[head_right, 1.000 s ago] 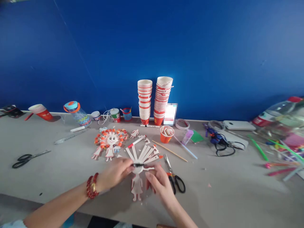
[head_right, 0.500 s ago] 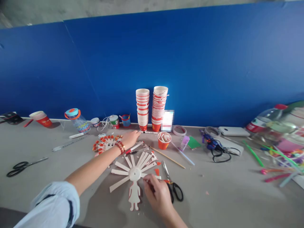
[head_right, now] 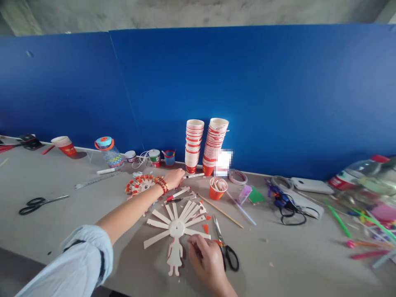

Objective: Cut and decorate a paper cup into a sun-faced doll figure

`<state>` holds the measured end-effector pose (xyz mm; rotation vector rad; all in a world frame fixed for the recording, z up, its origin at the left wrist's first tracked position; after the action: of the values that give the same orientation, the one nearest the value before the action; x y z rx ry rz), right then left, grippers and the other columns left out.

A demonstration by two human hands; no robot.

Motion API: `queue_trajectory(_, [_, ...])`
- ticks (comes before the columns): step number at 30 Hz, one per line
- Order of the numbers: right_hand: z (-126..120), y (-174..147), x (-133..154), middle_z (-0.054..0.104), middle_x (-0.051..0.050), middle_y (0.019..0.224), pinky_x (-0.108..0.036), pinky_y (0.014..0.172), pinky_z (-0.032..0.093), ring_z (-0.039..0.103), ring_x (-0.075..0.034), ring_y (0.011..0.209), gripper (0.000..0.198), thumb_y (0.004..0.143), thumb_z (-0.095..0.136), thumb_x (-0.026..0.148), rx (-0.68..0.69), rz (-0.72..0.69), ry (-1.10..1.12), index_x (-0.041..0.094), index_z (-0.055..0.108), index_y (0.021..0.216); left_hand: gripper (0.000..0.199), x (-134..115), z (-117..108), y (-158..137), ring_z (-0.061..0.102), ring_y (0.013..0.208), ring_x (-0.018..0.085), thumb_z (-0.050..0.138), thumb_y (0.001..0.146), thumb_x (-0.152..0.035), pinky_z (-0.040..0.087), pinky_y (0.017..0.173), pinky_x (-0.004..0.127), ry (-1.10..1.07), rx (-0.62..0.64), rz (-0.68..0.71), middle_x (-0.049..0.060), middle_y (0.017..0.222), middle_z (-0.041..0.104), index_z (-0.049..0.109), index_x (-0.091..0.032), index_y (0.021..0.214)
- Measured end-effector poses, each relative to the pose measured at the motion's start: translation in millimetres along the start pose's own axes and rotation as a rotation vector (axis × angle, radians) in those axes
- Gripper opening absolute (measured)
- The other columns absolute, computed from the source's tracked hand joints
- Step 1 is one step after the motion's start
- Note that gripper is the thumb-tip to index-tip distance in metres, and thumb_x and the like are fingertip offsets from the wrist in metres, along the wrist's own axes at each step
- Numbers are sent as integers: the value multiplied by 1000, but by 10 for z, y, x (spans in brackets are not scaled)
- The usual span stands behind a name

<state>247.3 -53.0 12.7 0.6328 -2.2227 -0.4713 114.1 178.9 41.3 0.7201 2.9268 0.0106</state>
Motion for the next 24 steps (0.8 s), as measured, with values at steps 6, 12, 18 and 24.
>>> queue_trajectory(6, [-58,-6,-60,55,3,58,-24,49,37,50,-14,49,11,93,51,26,-71,225,274,20,58,97,21,-88,-305,-1037,63,92,18,43,100,-33,49,83,30,-108,-77,149,6,108,62,57,-18,104])
queue_trajectory(12, [201,99,234,58,2,59,-21,42,38,50,-11,45,22,92,57,42,-28,456,789,19,58,92,8,-616,-196,-2074,63,83,19,46,96,-24,46,72,28,-369,-12,466,3,93,64,48,-19,102])
queue_trajectory(18, [355,40,375,53,4,51,-20,41,39,47,-10,41,31,90,58,45,-57,545,870,19,58,75,18,-743,48,-2173,66,76,20,38,99,-32,44,65,28,-421,80,406,4,89,68,50,-19,93])
queue_trajectory(24, [-70,111,317,53,1,50,-19,35,33,45,-9,39,32,82,67,41,-177,572,907,18,60,62,49,-792,-87,-2253,57,61,15,18,101,-48,40,57,25,-653,157,454,3,72,63,52,-18,83])
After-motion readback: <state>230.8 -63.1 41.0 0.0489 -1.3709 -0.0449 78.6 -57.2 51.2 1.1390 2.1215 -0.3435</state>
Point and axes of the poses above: each hand's wrist, its own y-axis towards the middle knuckle, its own z-axis out of the palm, x = y × z, the point moved 6 cm from there along y, towards the middle knuckle
